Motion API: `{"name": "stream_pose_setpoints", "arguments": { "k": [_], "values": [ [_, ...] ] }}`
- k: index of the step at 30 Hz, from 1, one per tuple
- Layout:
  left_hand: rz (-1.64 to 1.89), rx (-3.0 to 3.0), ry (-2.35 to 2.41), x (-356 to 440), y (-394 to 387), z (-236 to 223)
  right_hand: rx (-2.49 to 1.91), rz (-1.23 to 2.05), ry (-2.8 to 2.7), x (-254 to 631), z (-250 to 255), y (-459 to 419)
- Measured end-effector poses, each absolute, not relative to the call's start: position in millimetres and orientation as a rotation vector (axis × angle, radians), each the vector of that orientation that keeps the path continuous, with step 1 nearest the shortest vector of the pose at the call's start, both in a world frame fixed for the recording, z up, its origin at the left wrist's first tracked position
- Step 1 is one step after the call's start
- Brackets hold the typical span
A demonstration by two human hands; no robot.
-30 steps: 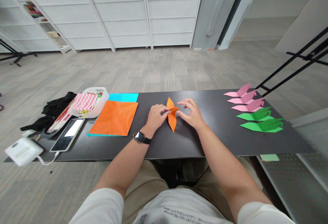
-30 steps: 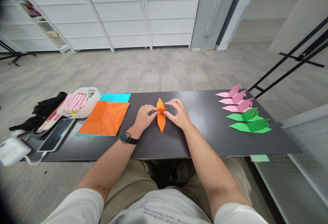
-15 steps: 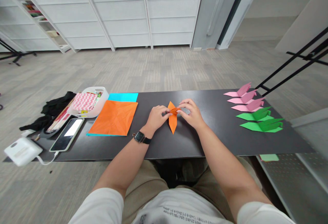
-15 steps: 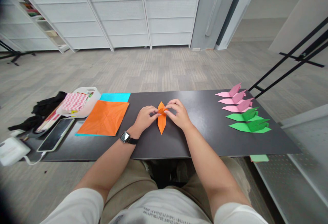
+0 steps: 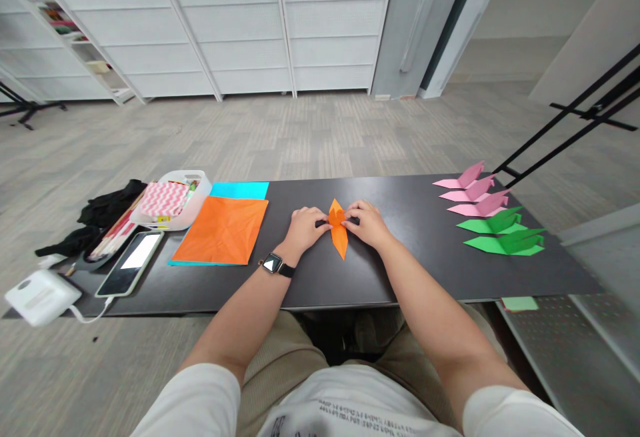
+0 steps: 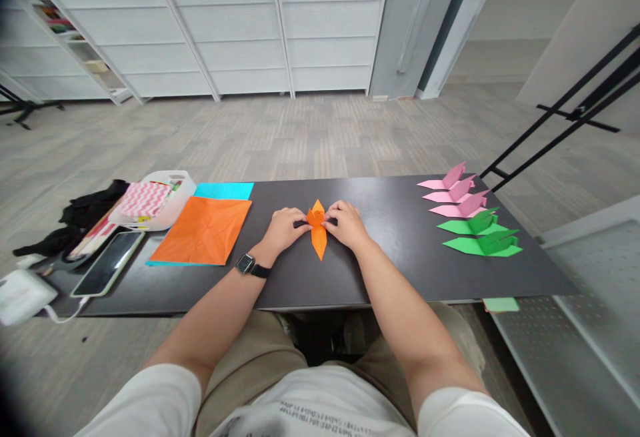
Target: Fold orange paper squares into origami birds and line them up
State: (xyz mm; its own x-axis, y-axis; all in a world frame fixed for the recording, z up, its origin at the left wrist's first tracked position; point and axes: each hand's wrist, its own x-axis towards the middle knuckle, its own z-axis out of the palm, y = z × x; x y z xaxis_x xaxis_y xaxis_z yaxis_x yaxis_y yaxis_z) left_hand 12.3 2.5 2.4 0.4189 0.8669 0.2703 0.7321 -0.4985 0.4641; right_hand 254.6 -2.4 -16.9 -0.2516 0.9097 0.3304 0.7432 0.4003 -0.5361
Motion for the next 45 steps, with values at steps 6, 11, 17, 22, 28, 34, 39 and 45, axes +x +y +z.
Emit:
{"name": "stream_pose_setpoints", "arguments": {
  "k": [6,11,17,22,28,34,39,45],
  "values": [
    [0.659,2.396,1.458,14.2,0.5,2.9,-1.469,0.303,-2.116,255.1,-19.3,-2.6],
    [0.658,2.388,1.485,16.0,0.7,1.9,-1.494,0.279,-2.123,253.3,-15.4,-4.1],
    [0.720,2.377,1.477,15.8,2.5,-2.2,-1.524,0.269,-2.115,251.3,-10.1,-5.7],
    [0.693,2.378,1.488,15.8,1.6,-3.5,-1.531,0.257,-2.136,249.1,-8.1,-10.0],
    [0.856,2.346,1.442,9.9,0.1,1.0,-1.558,0.238,-2.100,248.5,0.3,-14.2],
    [1.014,2.176,1.421,3.1,3.4,4.5,-1.642,0.084,-1.678,297.1,29.8,-8.2],
    [1.006,2.144,1.371,3.1,5.2,4.3,-1.827,-0.097,-1.333,365.3,49.7,-3.7],
    [0.934,2.178,1.358,4.5,6.3,4.9,-2.134,-0.085,-1.068,420.3,41.8,10.9]
  ]
}}
